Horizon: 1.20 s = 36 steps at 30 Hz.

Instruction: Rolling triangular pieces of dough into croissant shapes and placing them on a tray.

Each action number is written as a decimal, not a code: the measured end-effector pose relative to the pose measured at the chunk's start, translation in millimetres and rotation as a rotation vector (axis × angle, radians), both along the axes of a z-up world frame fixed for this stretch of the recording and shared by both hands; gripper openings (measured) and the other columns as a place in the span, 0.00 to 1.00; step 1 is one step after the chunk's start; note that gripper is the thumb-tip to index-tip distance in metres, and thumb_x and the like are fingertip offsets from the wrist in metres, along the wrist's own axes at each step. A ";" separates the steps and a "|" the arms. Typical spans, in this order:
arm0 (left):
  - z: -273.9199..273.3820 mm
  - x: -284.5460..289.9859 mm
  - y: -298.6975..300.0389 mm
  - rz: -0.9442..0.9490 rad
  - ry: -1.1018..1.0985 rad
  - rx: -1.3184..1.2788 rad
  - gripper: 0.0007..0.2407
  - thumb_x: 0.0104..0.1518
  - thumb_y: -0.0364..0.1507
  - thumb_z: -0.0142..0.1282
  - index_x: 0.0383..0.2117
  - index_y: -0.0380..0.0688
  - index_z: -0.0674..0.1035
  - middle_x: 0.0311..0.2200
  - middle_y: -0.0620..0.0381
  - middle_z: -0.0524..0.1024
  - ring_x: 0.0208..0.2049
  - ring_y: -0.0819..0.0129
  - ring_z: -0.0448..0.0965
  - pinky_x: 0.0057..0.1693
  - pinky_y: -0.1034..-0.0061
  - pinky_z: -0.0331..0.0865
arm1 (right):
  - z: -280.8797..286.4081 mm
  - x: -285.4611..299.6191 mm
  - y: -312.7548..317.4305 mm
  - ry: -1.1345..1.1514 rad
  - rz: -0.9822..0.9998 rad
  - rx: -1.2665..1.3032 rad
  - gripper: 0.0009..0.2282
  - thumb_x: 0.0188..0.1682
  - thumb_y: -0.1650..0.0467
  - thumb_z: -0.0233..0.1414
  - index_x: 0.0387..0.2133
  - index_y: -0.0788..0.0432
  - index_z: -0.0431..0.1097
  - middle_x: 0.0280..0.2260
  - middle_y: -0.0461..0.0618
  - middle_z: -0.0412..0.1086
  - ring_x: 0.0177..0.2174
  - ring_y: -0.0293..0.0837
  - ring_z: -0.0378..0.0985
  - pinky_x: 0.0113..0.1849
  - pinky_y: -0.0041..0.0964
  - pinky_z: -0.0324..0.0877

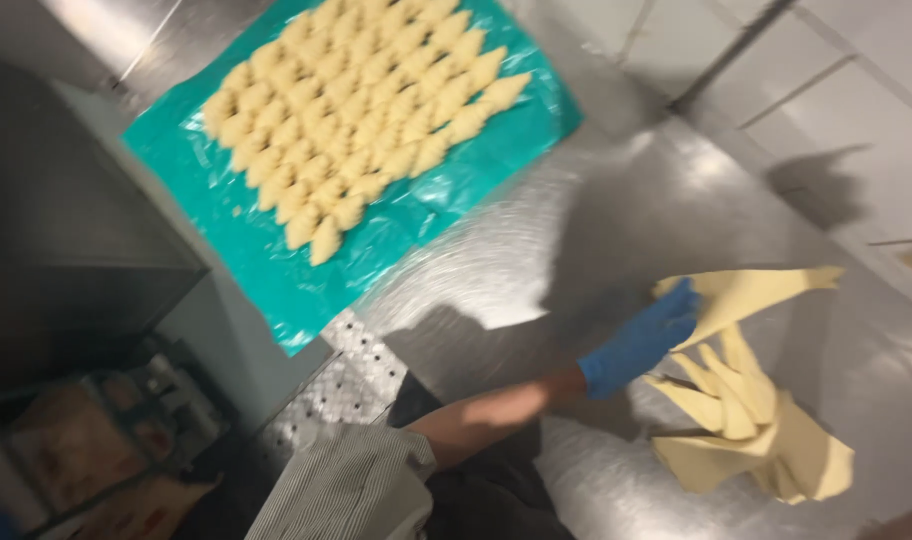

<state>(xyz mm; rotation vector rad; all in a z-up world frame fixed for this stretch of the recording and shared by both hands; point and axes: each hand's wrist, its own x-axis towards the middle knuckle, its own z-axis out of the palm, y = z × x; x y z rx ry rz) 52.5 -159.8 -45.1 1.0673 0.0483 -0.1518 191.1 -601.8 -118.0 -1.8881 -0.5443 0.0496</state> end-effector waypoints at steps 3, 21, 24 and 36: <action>4.9 -17.3 14.0 -0.012 0.183 -0.689 0.30 0.66 0.40 0.50 0.73 0.53 0.55 0.69 0.49 0.58 0.66 0.60 0.63 0.65 0.67 0.65 | -34.1 -86.4 78.0 -0.043 0.074 -0.074 0.18 0.50 0.70 0.54 0.53 0.66 0.66 0.48 0.58 0.71 0.48 0.54 0.74 0.52 0.45 0.69; -7.4 -139.5 185.3 0.030 0.609 -0.902 0.18 0.69 0.31 0.46 0.61 0.32 0.68 0.57 0.45 0.73 0.58 0.57 0.75 0.65 0.65 0.69 | 64.6 -229.8 482.4 1.263 -0.449 1.210 0.23 0.53 0.60 0.47 0.56 0.64 0.69 0.52 0.61 0.74 0.52 0.54 0.75 0.55 0.49 0.64; -8.3 -148.2 193.1 0.070 0.764 -1.184 0.21 0.66 0.32 0.46 0.61 0.32 0.67 0.59 0.45 0.72 0.60 0.56 0.72 0.66 0.62 0.65 | 41.6 -214.0 475.0 1.163 -0.507 1.146 0.15 0.55 0.69 0.51 0.52 0.66 0.72 0.48 0.61 0.75 0.47 0.53 0.79 0.51 0.45 0.72; -132.4 -194.6 210.9 0.157 0.740 -0.483 0.19 0.66 0.33 0.55 0.58 0.33 0.71 0.54 0.47 0.72 0.55 0.60 0.74 0.64 0.62 0.67 | -3.7 -199.4 489.6 0.842 -0.540 0.949 0.14 0.50 0.78 0.52 0.50 0.69 0.70 0.41 0.63 0.77 0.39 0.55 0.83 0.44 0.49 0.80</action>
